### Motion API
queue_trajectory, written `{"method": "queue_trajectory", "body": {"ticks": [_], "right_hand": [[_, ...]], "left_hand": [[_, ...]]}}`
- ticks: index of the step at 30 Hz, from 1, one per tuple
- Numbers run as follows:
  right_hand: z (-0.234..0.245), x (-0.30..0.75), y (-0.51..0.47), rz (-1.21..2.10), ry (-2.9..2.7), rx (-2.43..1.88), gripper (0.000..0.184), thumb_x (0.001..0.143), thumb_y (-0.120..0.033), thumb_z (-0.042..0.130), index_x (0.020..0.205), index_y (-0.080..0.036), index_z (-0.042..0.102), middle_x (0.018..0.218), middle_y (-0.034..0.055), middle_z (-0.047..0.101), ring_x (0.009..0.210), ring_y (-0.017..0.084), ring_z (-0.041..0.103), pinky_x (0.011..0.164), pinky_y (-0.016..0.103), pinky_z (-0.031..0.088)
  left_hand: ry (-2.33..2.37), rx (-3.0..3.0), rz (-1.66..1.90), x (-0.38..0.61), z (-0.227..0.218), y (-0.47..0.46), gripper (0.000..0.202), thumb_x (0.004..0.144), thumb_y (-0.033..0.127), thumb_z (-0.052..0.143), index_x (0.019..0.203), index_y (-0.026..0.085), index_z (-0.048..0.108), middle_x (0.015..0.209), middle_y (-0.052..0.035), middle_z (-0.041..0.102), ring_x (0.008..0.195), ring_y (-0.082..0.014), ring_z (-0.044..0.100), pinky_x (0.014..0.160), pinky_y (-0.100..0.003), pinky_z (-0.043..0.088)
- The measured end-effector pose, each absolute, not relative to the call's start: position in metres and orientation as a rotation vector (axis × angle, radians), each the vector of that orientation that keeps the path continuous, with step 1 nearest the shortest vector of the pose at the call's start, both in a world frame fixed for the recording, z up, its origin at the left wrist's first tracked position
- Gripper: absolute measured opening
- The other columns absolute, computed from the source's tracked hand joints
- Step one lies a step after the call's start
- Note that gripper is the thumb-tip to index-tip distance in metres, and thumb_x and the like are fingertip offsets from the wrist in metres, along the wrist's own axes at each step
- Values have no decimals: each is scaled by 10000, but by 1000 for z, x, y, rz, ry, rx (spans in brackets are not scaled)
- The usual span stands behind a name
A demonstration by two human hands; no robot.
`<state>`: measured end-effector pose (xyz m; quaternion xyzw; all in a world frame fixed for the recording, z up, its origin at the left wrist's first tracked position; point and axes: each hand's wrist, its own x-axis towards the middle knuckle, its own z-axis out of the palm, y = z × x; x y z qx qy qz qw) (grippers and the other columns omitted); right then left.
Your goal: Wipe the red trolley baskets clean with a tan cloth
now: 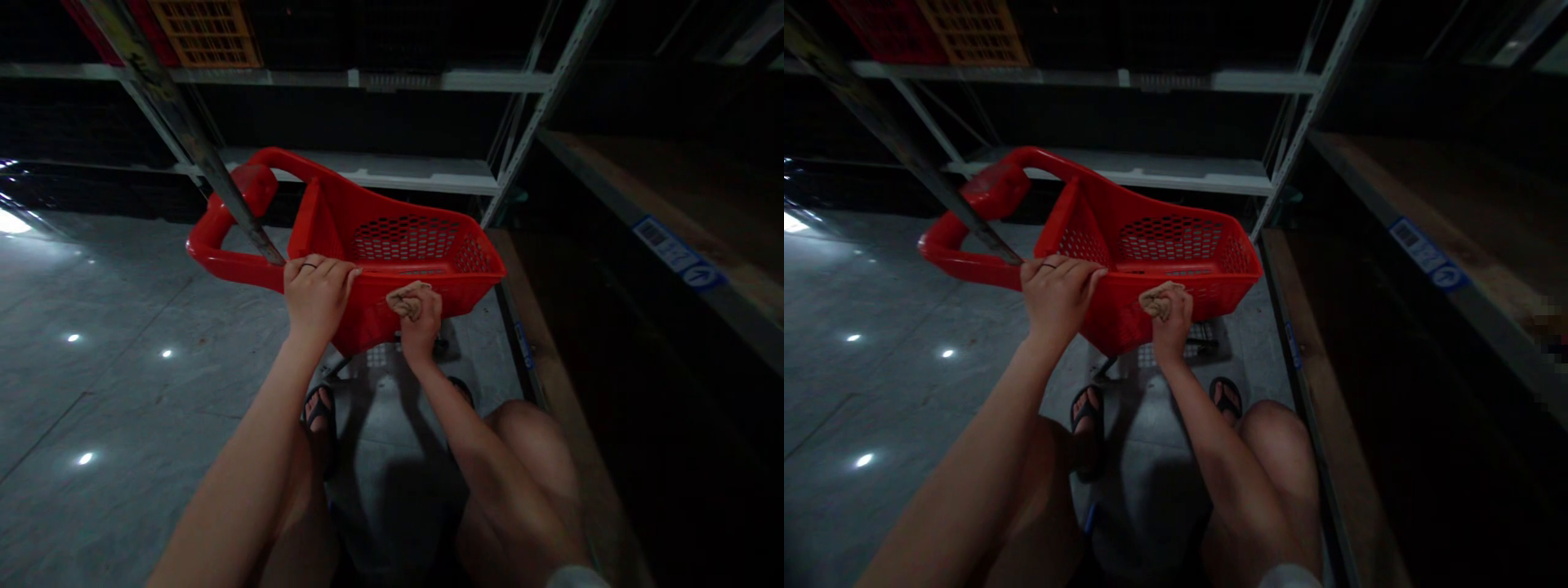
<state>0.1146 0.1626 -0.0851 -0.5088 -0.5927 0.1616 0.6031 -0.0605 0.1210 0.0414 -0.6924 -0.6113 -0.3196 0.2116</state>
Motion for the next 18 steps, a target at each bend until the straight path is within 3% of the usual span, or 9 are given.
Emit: {"method": "queue_trajectory", "body": {"ticks": [7, 10, 14, 18], "right_hand": [[-45, 114, 168, 236, -1049, -1172, 276, 765, -131, 584, 1022, -230, 601, 1121, 71, 547, 1059, 211, 591, 983, 382, 507], [-43, 93, 147, 320, -1135, -1104, 278, 769, -124, 596, 1024, -233, 601, 1074, 55, 568, 1000, 197, 602, 927, 351, 525], [-38, 75, 123, 383, -1362, -938, 312, 776, -78, 554, 1031, -246, 621, 1109, 53, 605, 1059, 184, 617, 973, 339, 521], [-41, 110, 142, 315, -1345, -988, 265, 746, -98, 545, 954, -237, 634, 1025, 39, 621, 1002, 185, 617, 949, 328, 518]], "left_hand": [[-1616, -1903, -942, -41, 35, 120, 339, 1057, 402, 486, 945, 250, 768, 913, -64, 802, 909, -257, 657, 929, -443, 400], [-1610, -1902, -974, -33, 34, 118, 315, 1053, 384, 501, 943, 247, 762, 920, -65, 800, 915, -254, 660, 923, -437, 400], [-1553, -1883, -951, -31, 34, 117, 319, 1062, 386, 489, 945, 253, 754, 896, -45, 795, 901, -240, 658, 911, -420, 400], [-1515, -1885, -908, -31, 35, 115, 299, 1060, 379, 507, 969, 238, 754, 916, -36, 799, 890, -235, 658, 905, -419, 398]]}}
